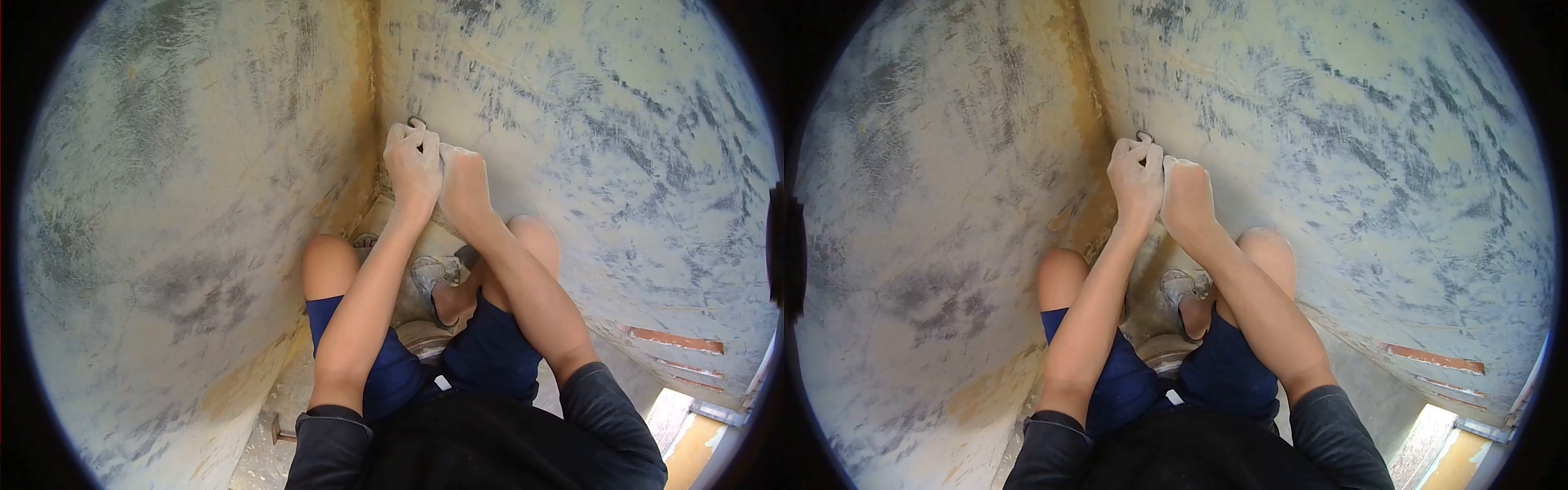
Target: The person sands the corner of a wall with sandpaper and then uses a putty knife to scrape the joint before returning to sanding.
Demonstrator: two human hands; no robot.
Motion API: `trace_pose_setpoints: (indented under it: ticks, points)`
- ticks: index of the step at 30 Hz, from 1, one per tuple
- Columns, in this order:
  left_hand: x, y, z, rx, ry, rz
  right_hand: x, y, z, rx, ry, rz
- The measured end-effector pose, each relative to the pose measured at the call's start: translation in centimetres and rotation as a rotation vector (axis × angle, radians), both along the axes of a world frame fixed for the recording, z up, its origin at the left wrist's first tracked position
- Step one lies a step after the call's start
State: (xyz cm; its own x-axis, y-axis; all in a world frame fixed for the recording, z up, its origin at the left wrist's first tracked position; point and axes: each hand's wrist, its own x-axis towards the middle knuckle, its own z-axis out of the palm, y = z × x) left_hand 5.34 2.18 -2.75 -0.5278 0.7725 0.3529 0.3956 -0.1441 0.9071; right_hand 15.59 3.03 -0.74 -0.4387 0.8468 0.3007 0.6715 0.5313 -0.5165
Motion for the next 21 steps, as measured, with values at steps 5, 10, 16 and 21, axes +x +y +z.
trace_pose_setpoints:
  ticks: [5, 10, 16, 21]
  points:
    - [0.7, 0.0, 1.6, 0.202, 0.051, -0.003, 0.2, -0.8, 1.8, 0.157, 0.237, -0.008]
    - [0.2, 0.1, 0.2, 0.142, 0.042, 0.015, 0.1, -0.3, 0.3, 0.086, 0.112, 0.001]
    - [0.0, 0.0, 0.3, 0.115, 0.034, -0.007, 0.0, 0.0, -0.1, 0.076, 0.111, -0.034]
    - [0.4, 0.2, 0.6, 0.196, 0.036, 0.014, 0.0, -0.2, 0.5, 0.137, 0.174, -0.006]
